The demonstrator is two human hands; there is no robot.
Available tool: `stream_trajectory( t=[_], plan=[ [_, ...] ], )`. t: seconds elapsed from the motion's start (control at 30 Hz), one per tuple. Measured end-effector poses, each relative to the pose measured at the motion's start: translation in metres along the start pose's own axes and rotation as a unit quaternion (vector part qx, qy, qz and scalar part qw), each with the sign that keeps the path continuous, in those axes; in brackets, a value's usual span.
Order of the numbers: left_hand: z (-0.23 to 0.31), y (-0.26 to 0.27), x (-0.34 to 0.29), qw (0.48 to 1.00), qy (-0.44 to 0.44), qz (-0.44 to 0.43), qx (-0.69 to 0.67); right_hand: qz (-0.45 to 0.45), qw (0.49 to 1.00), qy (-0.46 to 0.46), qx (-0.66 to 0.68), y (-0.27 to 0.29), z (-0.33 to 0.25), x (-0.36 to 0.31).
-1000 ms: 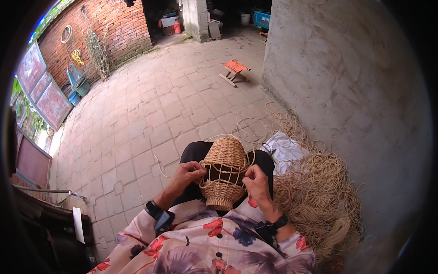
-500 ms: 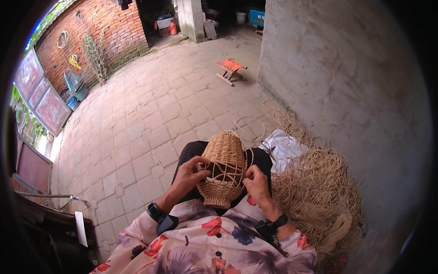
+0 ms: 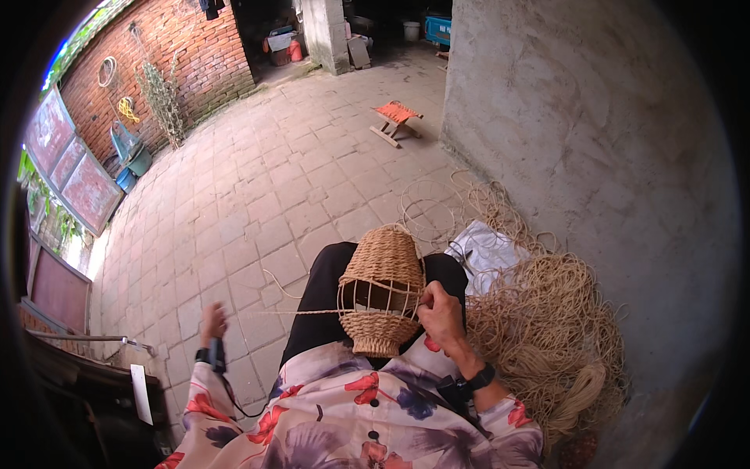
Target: The recorder is weaving a small bamboo or wood basket using thin strips.
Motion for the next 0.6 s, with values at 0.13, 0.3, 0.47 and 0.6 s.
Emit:
stream_trajectory(
  t=[0.13,0.3,0.47,0.6],
  plan=[
    [-0.008,0.147,-0.001,0.971,0.044,0.229,0.055,0.047,0.997,0.038,-0.052,0.012,0.005,0.002],
    [0.009,0.148,-0.027,0.955,0.02,0.188,0.23,0.112,0.976,0.184,-0.03,0.018,-0.071,-0.012],
    [0.05,-0.075,-0.069,0.979,-0.091,-0.068,0.172,0.018,0.97,0.214,-0.11,-0.029,-0.106,-0.005],
    [0.092,-0.191,-0.162,0.939,-0.078,-0.316,0.111,0.018,0.973,0.186,-0.133,-0.043,-0.091,0.002]
  ],
)
Point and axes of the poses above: each hand's wrist, its own x-axis towards the middle knuckle, its own y-axis out of the back of the hand, z = x × y, the point moved 4 cm from there along x, towards the middle knuckle, and after that the axes turned 11 degrees about -y, right-handed, at the moved point
